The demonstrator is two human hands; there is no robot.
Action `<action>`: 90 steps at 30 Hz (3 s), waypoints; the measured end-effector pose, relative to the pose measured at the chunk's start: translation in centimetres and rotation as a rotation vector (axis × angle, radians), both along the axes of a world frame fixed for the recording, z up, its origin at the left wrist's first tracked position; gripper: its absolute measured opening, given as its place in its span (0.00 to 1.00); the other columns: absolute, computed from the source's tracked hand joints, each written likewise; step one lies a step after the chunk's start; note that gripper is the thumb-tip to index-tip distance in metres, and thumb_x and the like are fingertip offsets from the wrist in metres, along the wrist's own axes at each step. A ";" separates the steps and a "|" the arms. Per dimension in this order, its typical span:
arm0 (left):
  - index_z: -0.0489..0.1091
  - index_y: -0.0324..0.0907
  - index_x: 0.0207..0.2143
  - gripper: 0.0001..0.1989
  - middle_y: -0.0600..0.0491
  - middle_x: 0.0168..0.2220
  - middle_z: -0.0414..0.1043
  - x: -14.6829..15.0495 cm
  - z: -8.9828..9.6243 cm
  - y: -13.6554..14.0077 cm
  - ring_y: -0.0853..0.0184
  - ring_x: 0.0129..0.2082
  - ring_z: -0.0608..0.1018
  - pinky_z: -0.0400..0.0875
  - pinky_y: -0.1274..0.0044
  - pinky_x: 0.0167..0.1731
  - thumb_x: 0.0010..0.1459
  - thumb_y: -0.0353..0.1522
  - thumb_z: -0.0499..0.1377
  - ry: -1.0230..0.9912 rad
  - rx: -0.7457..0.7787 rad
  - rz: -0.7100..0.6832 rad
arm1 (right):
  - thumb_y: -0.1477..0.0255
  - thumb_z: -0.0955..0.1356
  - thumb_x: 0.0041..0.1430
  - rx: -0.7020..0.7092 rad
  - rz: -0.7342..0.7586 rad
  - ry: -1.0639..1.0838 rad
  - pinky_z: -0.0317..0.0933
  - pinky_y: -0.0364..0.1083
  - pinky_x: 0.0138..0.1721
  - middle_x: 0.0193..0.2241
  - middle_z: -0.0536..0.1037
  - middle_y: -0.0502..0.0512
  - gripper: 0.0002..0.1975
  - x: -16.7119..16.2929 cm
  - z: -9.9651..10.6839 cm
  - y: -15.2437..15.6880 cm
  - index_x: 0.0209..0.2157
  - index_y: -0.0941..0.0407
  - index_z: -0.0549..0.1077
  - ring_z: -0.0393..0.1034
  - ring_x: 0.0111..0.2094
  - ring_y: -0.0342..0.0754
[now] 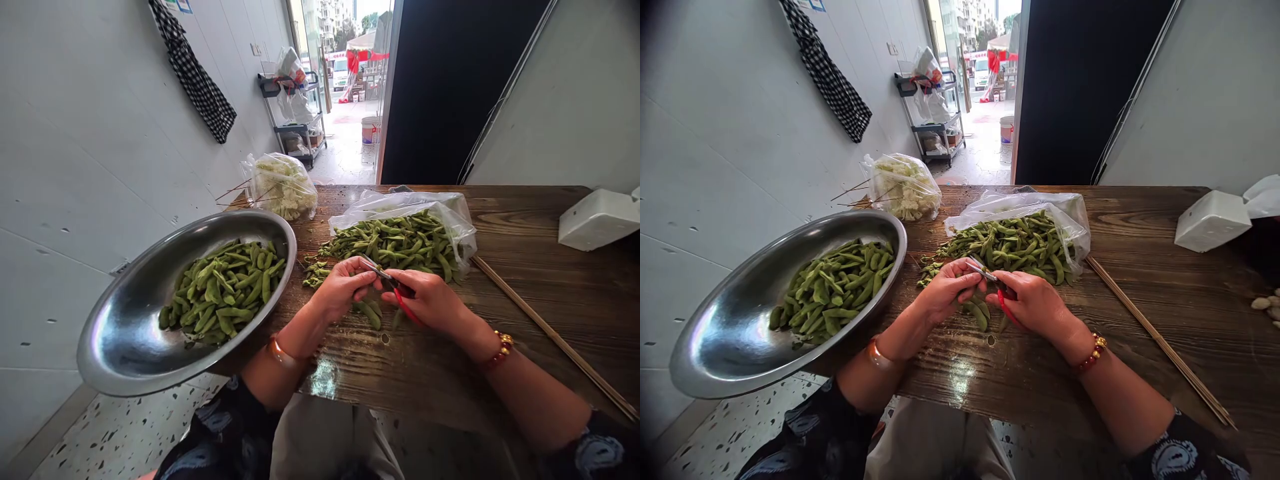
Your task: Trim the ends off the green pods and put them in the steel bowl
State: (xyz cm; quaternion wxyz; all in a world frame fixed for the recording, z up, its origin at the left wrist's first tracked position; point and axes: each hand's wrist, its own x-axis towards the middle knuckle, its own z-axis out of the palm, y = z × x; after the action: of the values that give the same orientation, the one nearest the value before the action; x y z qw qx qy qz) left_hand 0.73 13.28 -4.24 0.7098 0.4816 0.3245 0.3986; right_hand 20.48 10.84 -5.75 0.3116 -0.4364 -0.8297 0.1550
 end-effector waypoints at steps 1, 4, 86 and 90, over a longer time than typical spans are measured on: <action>0.66 0.36 0.31 0.14 0.53 0.23 0.73 0.0 0.0 0.0 0.81 0.14 0.61 0.48 0.85 0.14 0.49 0.36 0.66 0.002 0.001 0.000 | 0.63 0.68 0.59 -0.003 0.003 -0.008 0.68 0.47 0.39 0.40 0.80 0.59 0.17 0.0 0.1 0.0 0.47 0.56 0.73 0.75 0.38 0.51; 0.66 0.36 0.31 0.14 0.54 0.23 0.73 -0.1 0.0 0.1 0.81 0.14 0.61 0.48 0.85 0.14 0.49 0.36 0.66 0.012 0.001 -0.002 | 0.63 0.67 0.60 -0.015 0.017 -0.030 0.67 0.47 0.40 0.40 0.80 0.60 0.16 0.0 0.3 -0.1 0.46 0.56 0.73 0.75 0.38 0.51; 0.77 0.35 0.29 0.13 0.53 0.25 0.71 -1.3 0.4 0.5 0.73 0.26 0.66 0.57 0.79 0.29 0.50 0.38 0.64 0.420 0.355 0.018 | 0.61 0.67 0.59 -0.145 0.084 -0.031 0.57 0.42 0.28 0.25 0.75 0.52 0.17 0.9 1.1 0.3 0.42 0.58 0.77 0.64 0.26 0.43; 0.76 0.35 0.28 0.12 0.53 0.25 0.70 -1.4 0.4 0.6 0.72 0.26 0.66 0.57 0.79 0.29 0.50 0.37 0.65 0.434 0.388 0.015 | 0.61 0.67 0.59 -0.163 0.087 -0.038 0.55 0.41 0.27 0.23 0.72 0.50 0.16 0.9 1.1 0.3 0.39 0.58 0.77 0.61 0.24 0.42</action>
State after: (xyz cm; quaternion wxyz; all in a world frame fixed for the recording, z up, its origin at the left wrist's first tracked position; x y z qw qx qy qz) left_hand -0.63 13.86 -3.88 0.5153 0.6801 0.3901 0.3460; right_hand 21.42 11.09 -4.63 0.2522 -0.4265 -0.8383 0.2273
